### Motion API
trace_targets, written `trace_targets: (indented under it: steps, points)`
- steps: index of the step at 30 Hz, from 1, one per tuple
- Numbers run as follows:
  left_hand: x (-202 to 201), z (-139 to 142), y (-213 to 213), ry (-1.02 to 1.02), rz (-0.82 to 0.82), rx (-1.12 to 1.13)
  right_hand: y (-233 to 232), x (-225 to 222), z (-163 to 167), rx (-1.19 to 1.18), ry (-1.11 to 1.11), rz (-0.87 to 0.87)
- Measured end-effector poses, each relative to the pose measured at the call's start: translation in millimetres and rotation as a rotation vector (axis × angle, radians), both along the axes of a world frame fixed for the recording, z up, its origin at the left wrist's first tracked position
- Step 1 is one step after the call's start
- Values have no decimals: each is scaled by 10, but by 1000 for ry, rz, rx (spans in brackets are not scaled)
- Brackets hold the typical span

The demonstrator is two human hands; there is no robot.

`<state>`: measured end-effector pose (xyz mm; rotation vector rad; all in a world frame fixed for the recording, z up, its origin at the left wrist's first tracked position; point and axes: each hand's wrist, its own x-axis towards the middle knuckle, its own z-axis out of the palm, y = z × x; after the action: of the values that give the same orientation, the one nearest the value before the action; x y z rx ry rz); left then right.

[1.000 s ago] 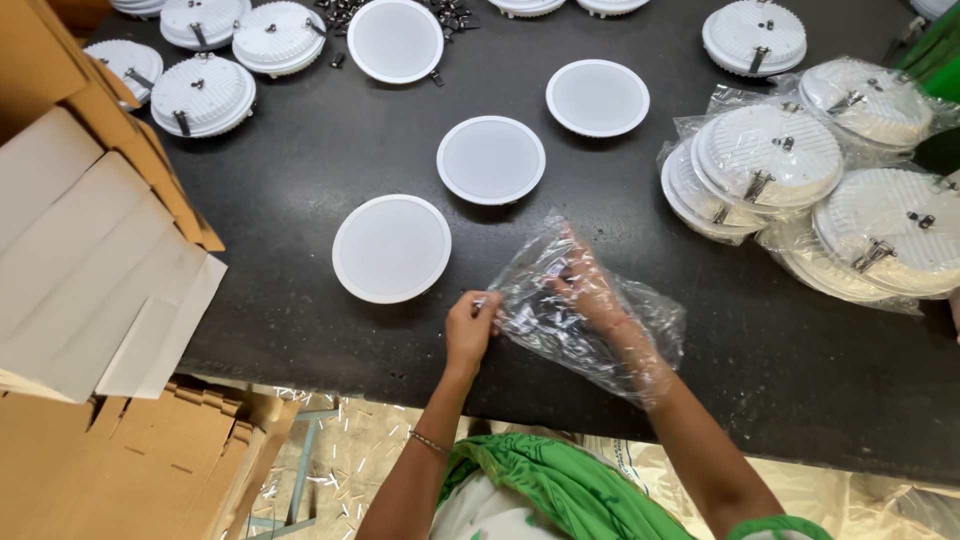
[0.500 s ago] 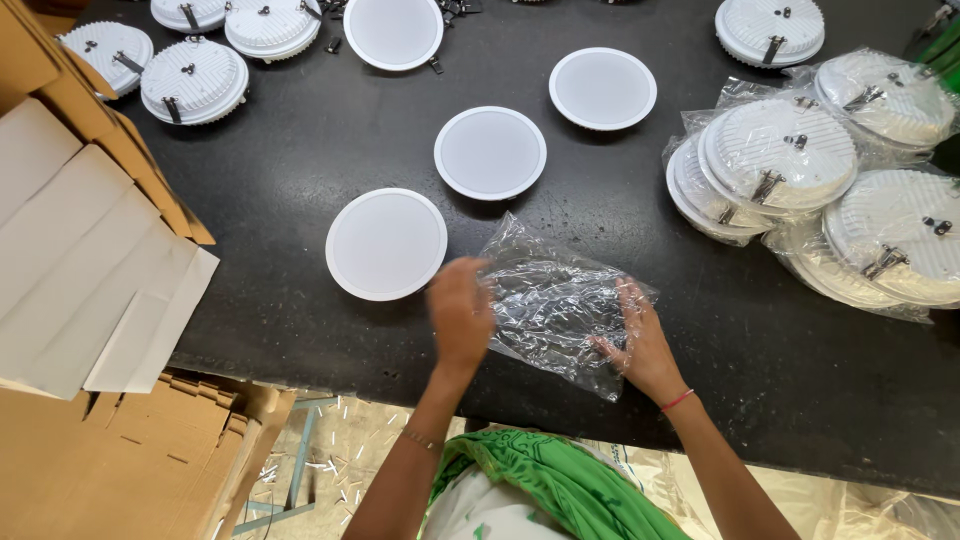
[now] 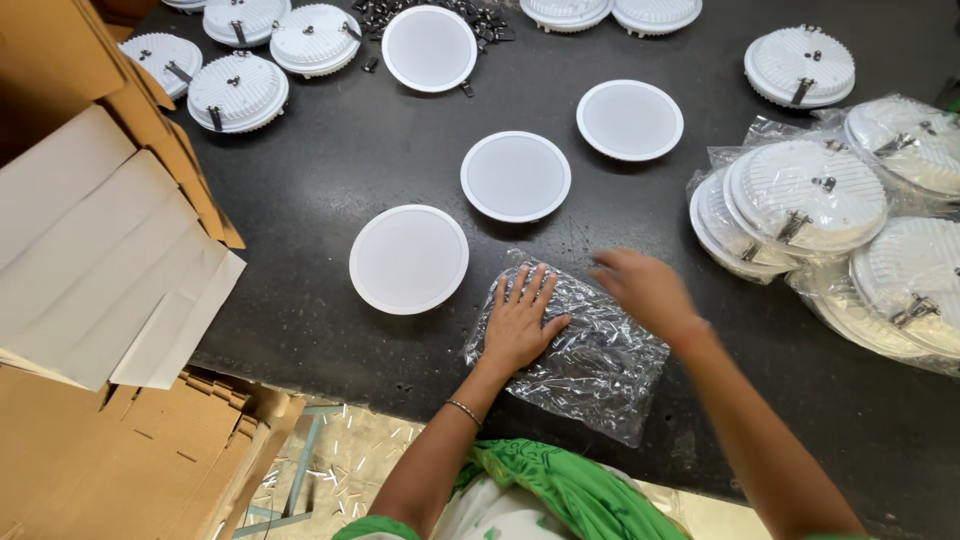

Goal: The person wipes the white face of round LED ceiling light panels with a cloth, then slides each panel into a clear plastic bag and sets the bagged panel with a stack of wrapped panels on the workbench. They occasionally reach for a new panel and continue wiping and bagging one at a time.

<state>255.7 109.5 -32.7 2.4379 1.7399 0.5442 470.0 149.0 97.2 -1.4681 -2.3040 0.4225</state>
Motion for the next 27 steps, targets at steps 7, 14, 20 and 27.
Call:
trace_targets:
  steps: [7, 14, 20, 27]
  points:
    - [-3, 39, 0, 19, 20, -56, 882, -1298, -663, 736, -342, 193]
    - [-20, 4, 35, -68, -4, -5, 1471, -1035, -496, 540, 36, 43]
    - [-115, -5, 372, 17, -76, -15, 1039, 593, 145, 470, 519, -242]
    - [-176, 14, 567, -121, -105, -23, -1371, 2285, 7, -11, 992, -681]
